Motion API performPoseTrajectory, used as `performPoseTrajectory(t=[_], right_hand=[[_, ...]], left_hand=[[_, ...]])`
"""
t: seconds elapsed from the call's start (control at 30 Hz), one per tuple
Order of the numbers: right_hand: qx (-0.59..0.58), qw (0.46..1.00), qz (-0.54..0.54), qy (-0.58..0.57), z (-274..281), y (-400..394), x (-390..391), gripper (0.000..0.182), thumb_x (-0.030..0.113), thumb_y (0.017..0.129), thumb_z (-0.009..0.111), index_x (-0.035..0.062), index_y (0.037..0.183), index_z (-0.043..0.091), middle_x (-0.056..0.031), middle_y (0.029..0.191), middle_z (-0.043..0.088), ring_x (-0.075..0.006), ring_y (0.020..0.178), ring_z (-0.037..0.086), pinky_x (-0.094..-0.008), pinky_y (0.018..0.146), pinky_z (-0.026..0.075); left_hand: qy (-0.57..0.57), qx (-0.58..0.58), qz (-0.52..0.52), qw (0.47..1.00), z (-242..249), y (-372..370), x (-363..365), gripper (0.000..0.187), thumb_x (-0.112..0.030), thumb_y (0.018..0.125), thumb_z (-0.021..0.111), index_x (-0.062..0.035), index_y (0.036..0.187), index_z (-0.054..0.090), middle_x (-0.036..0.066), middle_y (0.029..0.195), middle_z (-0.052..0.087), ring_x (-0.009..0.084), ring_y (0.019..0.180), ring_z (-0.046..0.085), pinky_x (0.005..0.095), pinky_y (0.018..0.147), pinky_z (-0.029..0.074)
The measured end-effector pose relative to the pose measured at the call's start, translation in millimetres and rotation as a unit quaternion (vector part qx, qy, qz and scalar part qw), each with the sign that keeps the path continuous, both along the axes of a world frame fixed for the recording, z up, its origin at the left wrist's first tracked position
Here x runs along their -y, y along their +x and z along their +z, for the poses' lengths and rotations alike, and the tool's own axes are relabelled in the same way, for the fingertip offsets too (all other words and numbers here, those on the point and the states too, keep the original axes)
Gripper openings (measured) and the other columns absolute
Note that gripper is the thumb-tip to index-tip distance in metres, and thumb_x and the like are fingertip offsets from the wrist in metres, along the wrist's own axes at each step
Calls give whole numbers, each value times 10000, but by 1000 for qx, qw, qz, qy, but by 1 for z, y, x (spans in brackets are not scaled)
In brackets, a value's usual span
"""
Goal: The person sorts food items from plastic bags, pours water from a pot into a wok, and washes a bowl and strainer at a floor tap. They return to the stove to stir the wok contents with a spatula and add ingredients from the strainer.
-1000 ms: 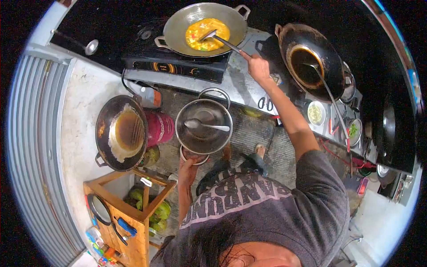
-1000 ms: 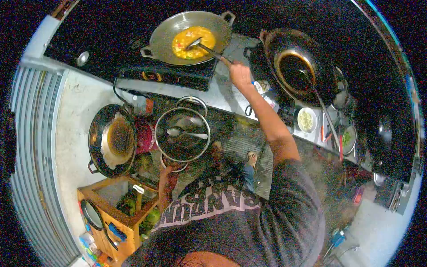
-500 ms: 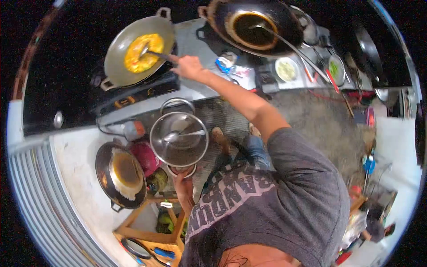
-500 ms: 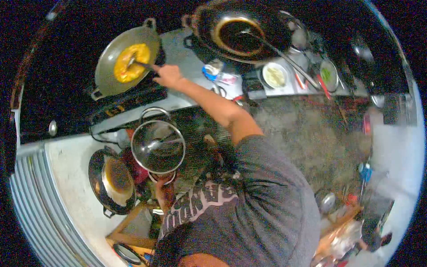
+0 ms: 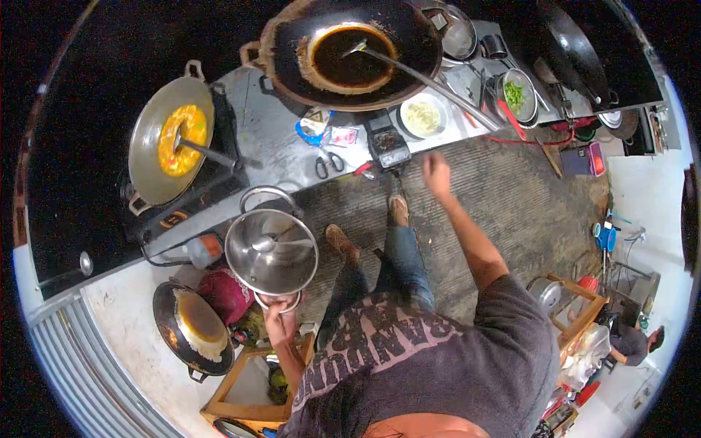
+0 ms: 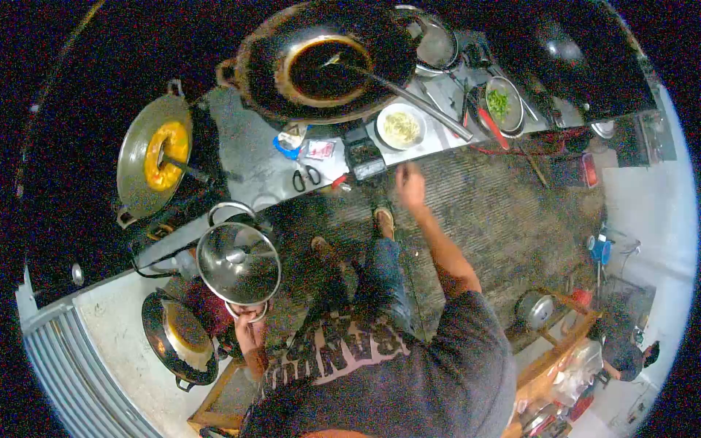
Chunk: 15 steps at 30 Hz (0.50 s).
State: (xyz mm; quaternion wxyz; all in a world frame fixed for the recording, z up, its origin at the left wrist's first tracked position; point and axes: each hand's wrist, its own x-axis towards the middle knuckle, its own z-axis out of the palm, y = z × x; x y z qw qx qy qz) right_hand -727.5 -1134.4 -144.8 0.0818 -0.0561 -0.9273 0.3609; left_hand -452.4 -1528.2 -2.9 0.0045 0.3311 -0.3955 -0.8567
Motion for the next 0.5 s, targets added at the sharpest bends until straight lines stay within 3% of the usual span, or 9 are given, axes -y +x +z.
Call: performPoseTrajectory(t=[0.1, 0.13, 0.27, 0.37, 0.4, 0.5], right_hand=[[-94, 993, 21, 69, -42, -80, -59, 174, 173, 808, 515, 41, 918, 542, -179, 885, 563, -362, 829, 525, -414, 781, 406], [-97, 988, 19, 115, -44, -98, -62, 225, 203, 806, 519, 52, 971, 542, -175, 881, 569, -366, 817, 530, -421, 779, 412], [-179, 973, 95, 112, -104, -168, -75, 251, 252, 794, 544, 46, 936, 564, -156, 878, 556, -348, 830, 525, -430, 766, 420], [-129, 979, 141, 74, -83, -183, -61, 238, 240, 782, 556, 36, 903, 572, -157, 859, 546, -345, 824, 518, -418, 740, 428], [-158, 973, 168, 28, -98, -190, -62, 230, 204, 751, 575, 26, 896, 557, -161, 834, 539, -345, 788, 513, -419, 705, 424], [-65, 978, 199, 9, -126, -198, -62, 268, 225, 718, 599, 24, 886, 543, -162, 810, 534, -340, 760, 506, -429, 672, 415]], left_hand=[[23, 8, 45, 999, -3, -14, -32, 611, -14, 658, 518, -101, 1243, 364, 136, 1049, 540, 292, 913, 576, 478, 773, 499], [13, 16, 52, 998, 4, -23, -46, 606, -15, 658, 523, -99, 1239, 372, 136, 1051, 539, 292, 905, 579, 469, 759, 507], [-35, 67, 80, 994, 0, -35, -84, 586, -24, 660, 532, -88, 1224, 388, 134, 1043, 540, 278, 880, 586, 451, 728, 523], [-50, 92, 134, 985, 2, -47, -118, 581, -24, 656, 543, -78, 1216, 394, 137, 1024, 547, 270, 853, 593, 449, 716, 531], [-62, 93, 141, 984, 0, -48, -129, 587, -26, 651, 558, -63, 1213, 392, 143, 1031, 546, 270, 844, 597, 443, 701, 535], [-52, 122, 171, 976, -5, -53, -156, 600, -20, 646, 565, -48, 1218, 386, 147, 1028, 549, 274, 837, 599, 444, 703, 537]])
